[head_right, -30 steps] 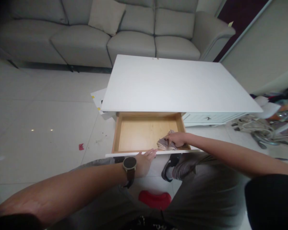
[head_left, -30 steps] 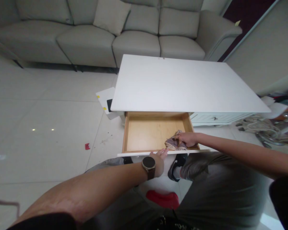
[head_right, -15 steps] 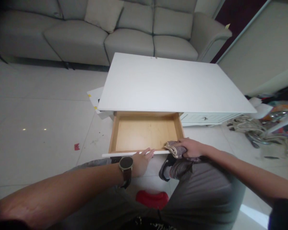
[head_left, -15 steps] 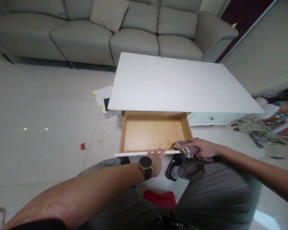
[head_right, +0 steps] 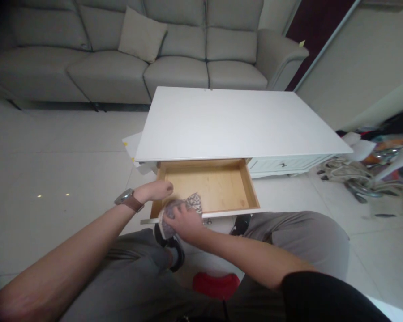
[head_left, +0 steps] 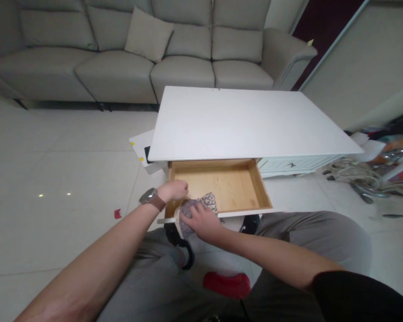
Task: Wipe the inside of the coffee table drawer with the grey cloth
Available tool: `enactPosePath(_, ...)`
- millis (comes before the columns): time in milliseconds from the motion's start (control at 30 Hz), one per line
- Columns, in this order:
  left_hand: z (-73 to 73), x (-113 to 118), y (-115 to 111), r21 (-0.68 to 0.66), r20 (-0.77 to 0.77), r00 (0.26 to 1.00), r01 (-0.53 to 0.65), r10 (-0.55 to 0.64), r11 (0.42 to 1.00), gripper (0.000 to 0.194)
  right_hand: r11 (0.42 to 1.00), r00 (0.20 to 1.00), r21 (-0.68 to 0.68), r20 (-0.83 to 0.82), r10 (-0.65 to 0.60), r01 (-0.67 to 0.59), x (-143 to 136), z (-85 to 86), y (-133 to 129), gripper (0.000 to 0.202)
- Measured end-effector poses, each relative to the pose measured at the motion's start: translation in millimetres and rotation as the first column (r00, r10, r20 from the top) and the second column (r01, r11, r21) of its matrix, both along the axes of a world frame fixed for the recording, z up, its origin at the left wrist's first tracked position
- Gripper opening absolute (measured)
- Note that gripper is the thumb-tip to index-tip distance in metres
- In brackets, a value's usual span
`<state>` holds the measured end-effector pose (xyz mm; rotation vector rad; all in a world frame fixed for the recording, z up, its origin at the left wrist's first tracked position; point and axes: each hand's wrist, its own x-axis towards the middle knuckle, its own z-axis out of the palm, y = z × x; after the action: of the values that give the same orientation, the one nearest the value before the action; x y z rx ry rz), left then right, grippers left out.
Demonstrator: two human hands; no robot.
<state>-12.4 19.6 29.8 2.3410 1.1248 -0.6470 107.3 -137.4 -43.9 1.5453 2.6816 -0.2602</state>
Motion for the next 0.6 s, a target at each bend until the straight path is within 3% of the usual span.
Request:
enactPosePath(133, -13.7, -29, 13, 0.001, -0.012, 0.994, -0.11, 0.11, 0.994, 0.033, 0.996, 0.996, 0.081, -0.081, 0.045, -0.038, -61, -3.3, 21, 0.044)
enactPosePath(267, -27.3, -60, 25, -0.114, 0.058, 0.971, -0.226, 0.233, 0.967, 0.037, 0.987, 0.994, 0.148, -0.079, 0.076, -0.064, -78, -5.6, 42, 0.043)
enactPosePath(367, -37.2, -83, 30, -0.239, 0.091, 0.926, -0.338, 0.367, 0.91, 0.046, 0.976, 0.992, 0.215, -0.108, 0.062, -0.038, -66, -8.8, 59, 0.043)
enactPosePath(500, -45.6, -103, 27, -0.324, 0.083, 0.801, -0.541, 0.593, 0.776, 0.067, 0.976, 0.994, 0.216, -0.106, 0.011, 0.012, -34, -8.8, 77, 0.045)
enactPosePath(600, -50.8, -105, 23, -0.359, 0.07, 0.776, -0.567, 0.627, 0.742, 0.076, 0.975, 0.997, 0.213, -0.069, -0.043, 0.057, 6, -6.5, 79, 0.05)
